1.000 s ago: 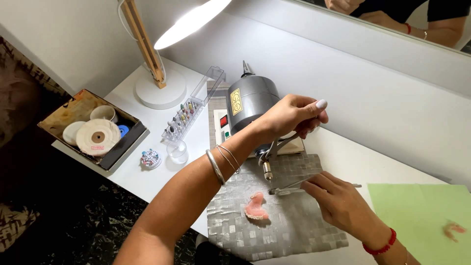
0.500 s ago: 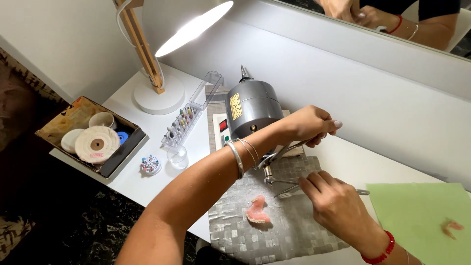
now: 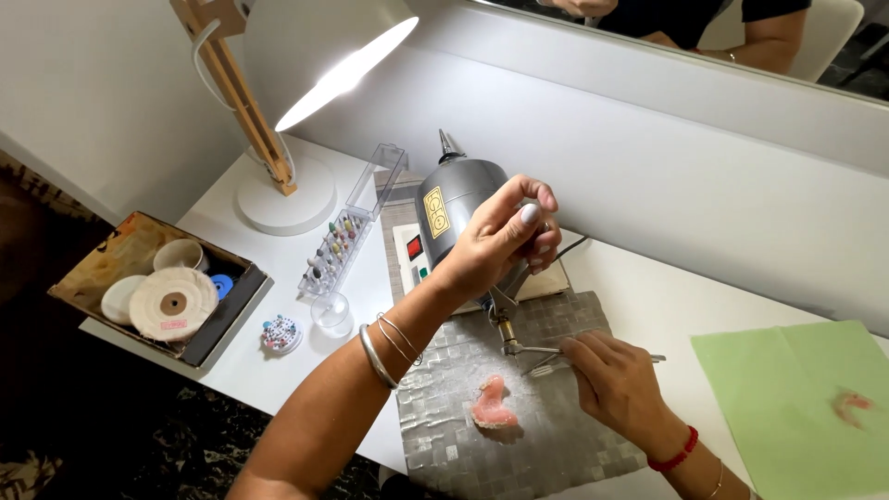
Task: Polishing and refining a dental prosthesis using a bench-mounted motor and hand tools.
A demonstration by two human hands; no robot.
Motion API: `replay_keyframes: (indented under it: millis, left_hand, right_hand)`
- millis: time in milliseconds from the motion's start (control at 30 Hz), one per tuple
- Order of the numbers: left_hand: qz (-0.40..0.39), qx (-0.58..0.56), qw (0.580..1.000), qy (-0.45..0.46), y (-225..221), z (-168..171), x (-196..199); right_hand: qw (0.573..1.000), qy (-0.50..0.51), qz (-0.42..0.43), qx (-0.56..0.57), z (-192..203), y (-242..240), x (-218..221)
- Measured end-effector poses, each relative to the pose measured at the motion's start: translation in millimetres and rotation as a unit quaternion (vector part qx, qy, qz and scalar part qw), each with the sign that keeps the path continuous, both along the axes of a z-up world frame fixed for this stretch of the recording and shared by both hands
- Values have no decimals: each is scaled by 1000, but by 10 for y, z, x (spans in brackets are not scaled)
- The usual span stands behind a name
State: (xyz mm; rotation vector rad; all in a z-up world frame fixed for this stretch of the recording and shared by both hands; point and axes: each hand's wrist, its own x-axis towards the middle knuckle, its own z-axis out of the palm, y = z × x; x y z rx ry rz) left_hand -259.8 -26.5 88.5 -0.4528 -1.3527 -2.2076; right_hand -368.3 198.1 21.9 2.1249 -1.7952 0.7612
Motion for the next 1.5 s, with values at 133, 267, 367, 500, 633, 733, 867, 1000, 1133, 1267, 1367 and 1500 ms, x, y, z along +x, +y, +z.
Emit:
replay_keyframes:
  millis: [133,267,367,500,633,733,867,1000,1133,1267,1367,1500]
  left_hand:
    - [3,-7,1000,0,9,1,3]
    - [-1,-11,1000,4,5,11,-14]
    - [-4,0,1000,6,7,-38,-41]
    - [-9,0,1000,-6,16,-39,-55]
    - [4,11,1000,-26,19,26,-50]
    - [-4,7,997,-71,20,-14,-2]
    - [-75,-280,930,-227,87,-60,92]
    - [-67,-400,859,-312,256,408,85]
    - [-50,-322,878,-349,719,879,-337]
    - [-28,-92,848,-522,1350,708,-1132]
    - [-69,-145,789,-594,1779,191,-1774]
    - [-87,-160,748,-638,2403,-240,-2345]
  right_hand:
    - [1000,-21,-12,-7,-123,-4,13]
    - [998,-42,-23,-27,-166,-29,52]
    - [998,-60,-29,-17,-166,-24,80]
    - [995,-77,-32,-57,-302,-58,135]
    - [995,-81,-21,-60,-235,-51,110]
    - [997,-73,-14,-19,-103,18,93]
    - [997,-60,-34,41,-95,151,19]
    - [997,-65,-14,33,54,318,106]
    - [990,-118,-16,70,-119,770,-12]
    - [829,-425,-338,137,-514,1380,-714]
    - [652,-671,-352,-32,-358,1713,-1183]
    - [541,-733,-406,-75,-282,1944,-1507]
